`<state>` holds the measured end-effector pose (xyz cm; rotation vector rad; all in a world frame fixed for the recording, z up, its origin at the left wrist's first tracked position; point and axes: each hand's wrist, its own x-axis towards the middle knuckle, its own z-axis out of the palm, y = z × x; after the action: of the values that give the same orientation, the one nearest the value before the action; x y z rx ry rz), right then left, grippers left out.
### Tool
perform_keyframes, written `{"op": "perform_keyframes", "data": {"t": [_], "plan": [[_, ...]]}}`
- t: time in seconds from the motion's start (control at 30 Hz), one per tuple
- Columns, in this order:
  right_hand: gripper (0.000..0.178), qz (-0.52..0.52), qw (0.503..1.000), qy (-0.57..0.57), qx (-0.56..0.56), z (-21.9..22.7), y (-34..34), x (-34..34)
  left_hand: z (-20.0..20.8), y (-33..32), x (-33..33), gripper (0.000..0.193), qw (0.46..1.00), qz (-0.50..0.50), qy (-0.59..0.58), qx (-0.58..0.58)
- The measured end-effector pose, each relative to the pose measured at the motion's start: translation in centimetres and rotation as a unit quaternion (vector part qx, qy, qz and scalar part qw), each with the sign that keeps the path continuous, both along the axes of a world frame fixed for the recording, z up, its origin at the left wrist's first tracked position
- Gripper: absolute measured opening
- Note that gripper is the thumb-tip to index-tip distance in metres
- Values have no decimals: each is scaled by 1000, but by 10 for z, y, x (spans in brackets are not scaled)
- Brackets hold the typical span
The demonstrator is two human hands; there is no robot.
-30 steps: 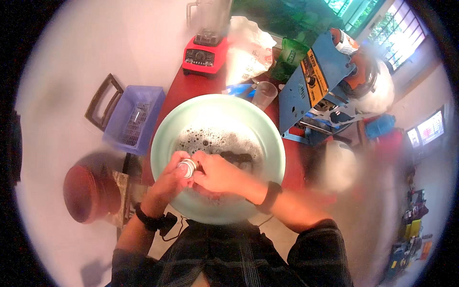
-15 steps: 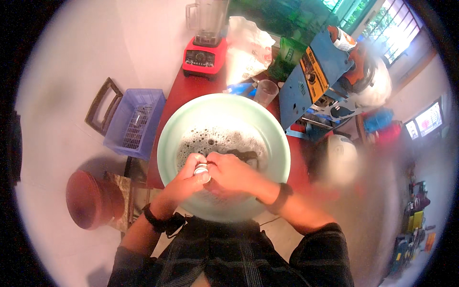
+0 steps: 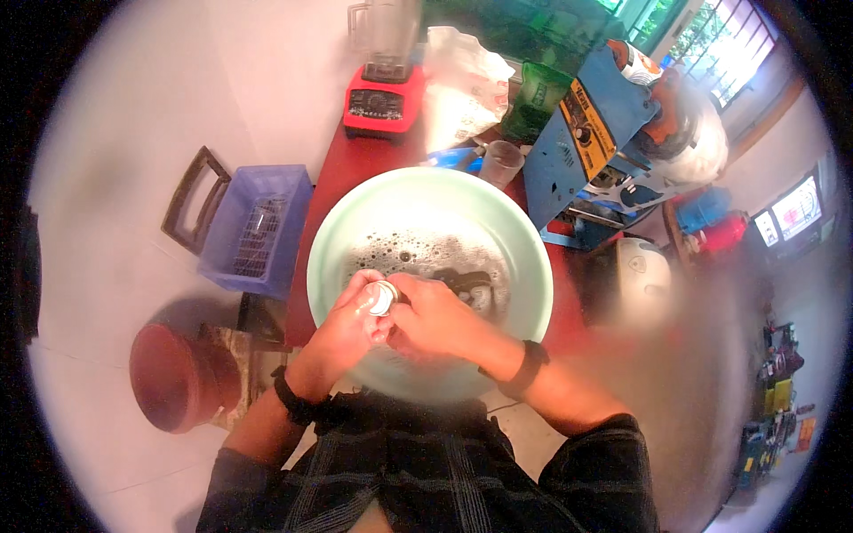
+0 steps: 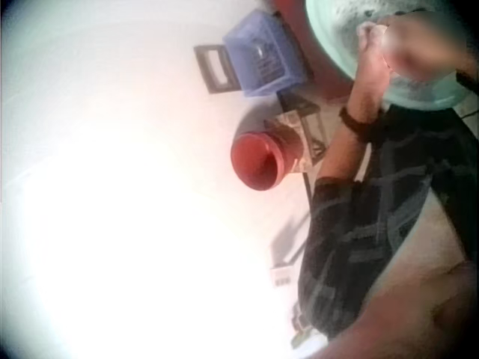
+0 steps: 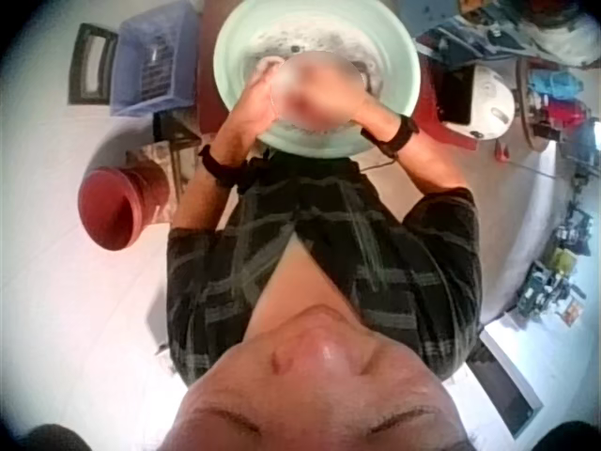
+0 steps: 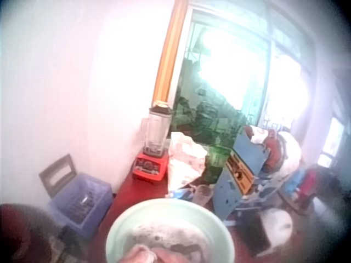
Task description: The person handles a reddish cloth, rubs it with a white stick, and then scrubs a small white cap with the cloth. They then move to a basin of soapy water and scrub the cap and a blue cloth with the reddish cloth.
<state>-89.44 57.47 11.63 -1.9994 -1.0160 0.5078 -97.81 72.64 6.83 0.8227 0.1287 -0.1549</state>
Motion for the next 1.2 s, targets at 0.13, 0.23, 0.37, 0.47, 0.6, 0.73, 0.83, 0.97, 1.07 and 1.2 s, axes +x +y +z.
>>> {"op": "perform_keyframes", "data": {"t": [0.13,0.23,0.37,0.47,0.6,0.73,0.83,0.97,1.07,1.2], "plan": [[33,12,999,15,-31,-5,1,9,-1,5,-7,15,996,-20,-34,84],[32,20,999,-4,-38,-2,3,6,3,5,-8,15,999,2,-13,51],[31,9,1000,16,-25,1,8,-4,-1,7,-6,15,999,23,3,-30],[33,-1,999,35,-10,1,5,-4,0,8,-9,15,999,-18,-45,25],[37,10,999,45,-9,2,0,-2,-6,5,-11,16,999,-12,-41,-16],[38,-11,996,88,11,14,2,-14,0,-2,-15,17,993,10,-49,106],[36,-21,996,87,18,3,-4,-15,4,-9,-21,17,982,27,-73,175],[36,2,996,80,34,1,-12,-17,6,-16,-21,16,982,39,-71,169],[35,-10,993,98,59,-3,-23,-15,10,-29,-20,17,980,50,-87,170],[33,-31,988,123,93,-9,-38,-10,9,-52,-15,20,948,94,-128,276]]}}
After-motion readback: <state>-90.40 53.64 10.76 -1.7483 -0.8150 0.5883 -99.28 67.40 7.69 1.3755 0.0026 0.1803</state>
